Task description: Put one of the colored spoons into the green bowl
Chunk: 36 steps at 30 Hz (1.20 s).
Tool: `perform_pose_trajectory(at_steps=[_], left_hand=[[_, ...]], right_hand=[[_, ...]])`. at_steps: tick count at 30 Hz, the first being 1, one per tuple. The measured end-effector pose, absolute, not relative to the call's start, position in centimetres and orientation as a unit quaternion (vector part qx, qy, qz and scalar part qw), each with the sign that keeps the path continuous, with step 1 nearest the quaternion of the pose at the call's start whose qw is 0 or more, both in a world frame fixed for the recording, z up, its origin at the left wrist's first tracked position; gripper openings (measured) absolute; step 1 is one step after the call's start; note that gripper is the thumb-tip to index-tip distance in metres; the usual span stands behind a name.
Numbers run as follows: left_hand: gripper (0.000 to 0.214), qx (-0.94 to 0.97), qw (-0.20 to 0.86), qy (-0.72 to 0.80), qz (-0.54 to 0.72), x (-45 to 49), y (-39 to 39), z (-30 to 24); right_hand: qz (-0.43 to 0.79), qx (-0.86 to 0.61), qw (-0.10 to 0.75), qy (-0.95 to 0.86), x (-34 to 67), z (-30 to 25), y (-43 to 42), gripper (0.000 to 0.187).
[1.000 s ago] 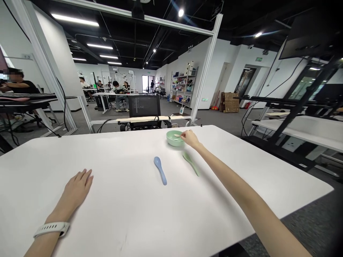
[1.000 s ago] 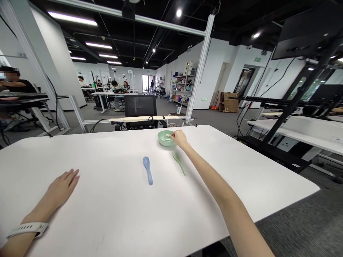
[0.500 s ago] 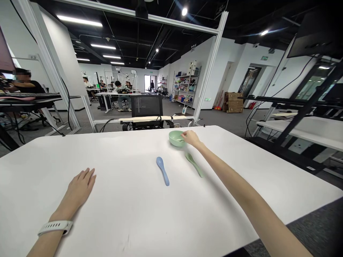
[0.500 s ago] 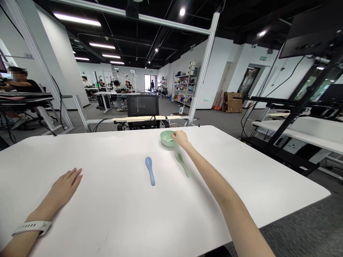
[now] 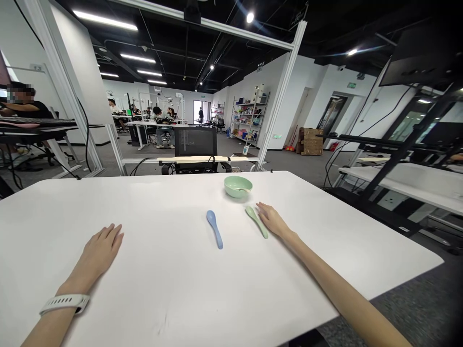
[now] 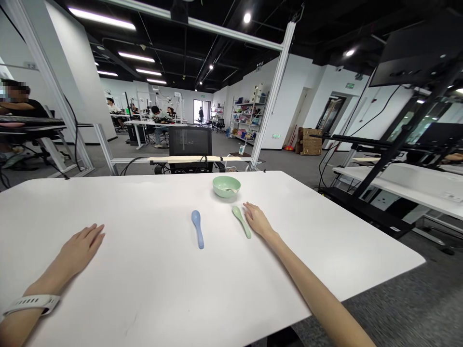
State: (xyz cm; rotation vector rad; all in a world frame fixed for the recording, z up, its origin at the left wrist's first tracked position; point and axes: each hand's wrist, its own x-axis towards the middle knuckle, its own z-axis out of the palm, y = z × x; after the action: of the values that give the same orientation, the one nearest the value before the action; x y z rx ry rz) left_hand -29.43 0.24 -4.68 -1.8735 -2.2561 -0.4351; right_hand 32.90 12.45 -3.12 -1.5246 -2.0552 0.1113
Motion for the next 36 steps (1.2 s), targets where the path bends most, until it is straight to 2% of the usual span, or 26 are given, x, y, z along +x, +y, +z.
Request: perform_pose_trajectory(at_steps=[20,27,32,36], left_hand=[[0.082,-0.644,0.077,-0.748,-0.138,-30.1,0.4,-5.0],[0.079,-0.638,0.074,-0.750,-0.156,-30.2,0.4,-5.1],[0.074,-0.628,0.091,-0.758,-0.149,-30.5,0.7,-5.7],[0.078,-0.632,0.104,-0.754,-0.146,-30.5,0.7,-5.7]], right_hand=[[0.081,-0.584,0.268,-0.762,32.3,-2.9,12.2,0.044],[0.014,-0.600,0.321,-0.733,30.5,2.9,16.1,0.043],[0.016,-0.625,0.206,-0.752,26.8,8.0,19.7,0.034],[0.027,-0.669,0.086,-0.738,24.3,9.7,21.5,0.033]])
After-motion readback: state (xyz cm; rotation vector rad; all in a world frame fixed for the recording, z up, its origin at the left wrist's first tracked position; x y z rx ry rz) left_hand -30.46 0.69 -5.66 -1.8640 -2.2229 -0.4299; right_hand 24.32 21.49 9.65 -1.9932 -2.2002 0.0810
